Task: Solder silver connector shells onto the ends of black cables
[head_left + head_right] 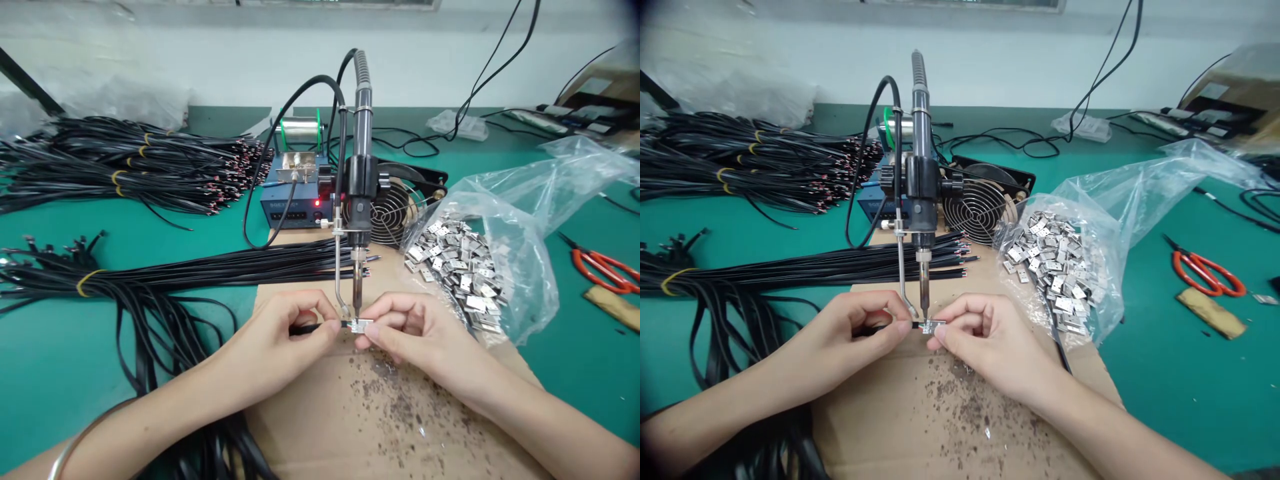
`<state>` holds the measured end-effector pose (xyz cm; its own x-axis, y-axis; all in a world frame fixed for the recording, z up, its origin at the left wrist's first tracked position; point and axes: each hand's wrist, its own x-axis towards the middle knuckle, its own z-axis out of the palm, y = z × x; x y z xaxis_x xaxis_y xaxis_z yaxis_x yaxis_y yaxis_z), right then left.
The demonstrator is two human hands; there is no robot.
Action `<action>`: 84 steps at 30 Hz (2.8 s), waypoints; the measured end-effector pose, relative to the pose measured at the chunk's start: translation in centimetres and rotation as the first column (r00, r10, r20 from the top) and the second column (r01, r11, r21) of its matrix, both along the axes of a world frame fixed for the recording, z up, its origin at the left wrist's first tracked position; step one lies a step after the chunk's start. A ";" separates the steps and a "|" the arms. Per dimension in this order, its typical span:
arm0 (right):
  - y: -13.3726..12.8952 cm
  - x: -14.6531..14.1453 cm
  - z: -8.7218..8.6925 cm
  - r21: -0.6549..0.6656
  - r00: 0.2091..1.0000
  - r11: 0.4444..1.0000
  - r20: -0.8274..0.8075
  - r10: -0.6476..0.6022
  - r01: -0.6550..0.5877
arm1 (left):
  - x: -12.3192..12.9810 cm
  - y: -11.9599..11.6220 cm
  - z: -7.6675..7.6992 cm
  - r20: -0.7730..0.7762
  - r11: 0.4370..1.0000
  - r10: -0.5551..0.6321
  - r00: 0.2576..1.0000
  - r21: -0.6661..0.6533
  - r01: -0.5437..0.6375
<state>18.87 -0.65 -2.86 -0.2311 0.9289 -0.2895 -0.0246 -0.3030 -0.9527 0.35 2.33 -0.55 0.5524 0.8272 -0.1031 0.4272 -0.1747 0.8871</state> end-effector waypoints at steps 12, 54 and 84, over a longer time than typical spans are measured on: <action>0.1 0.3 0.4 -0.039 0.998 0.999 -0.055 -0.011 0.009 | 0.1 0.1 -0.2 0.056 0.999 0.033 0.998 -0.017 -0.032; 0.0 0.3 0.5 -0.094 0.987 0.996 -0.158 -0.023 0.008 | 0.1 0.0 0.1 0.088 0.999 0.018 0.996 -0.032 -0.015; -0.1 0.4 0.5 -0.079 0.983 0.997 -0.181 0.003 -0.018 | 0.1 0.0 -0.2 0.092 1.000 0.008 0.996 0.026 -0.010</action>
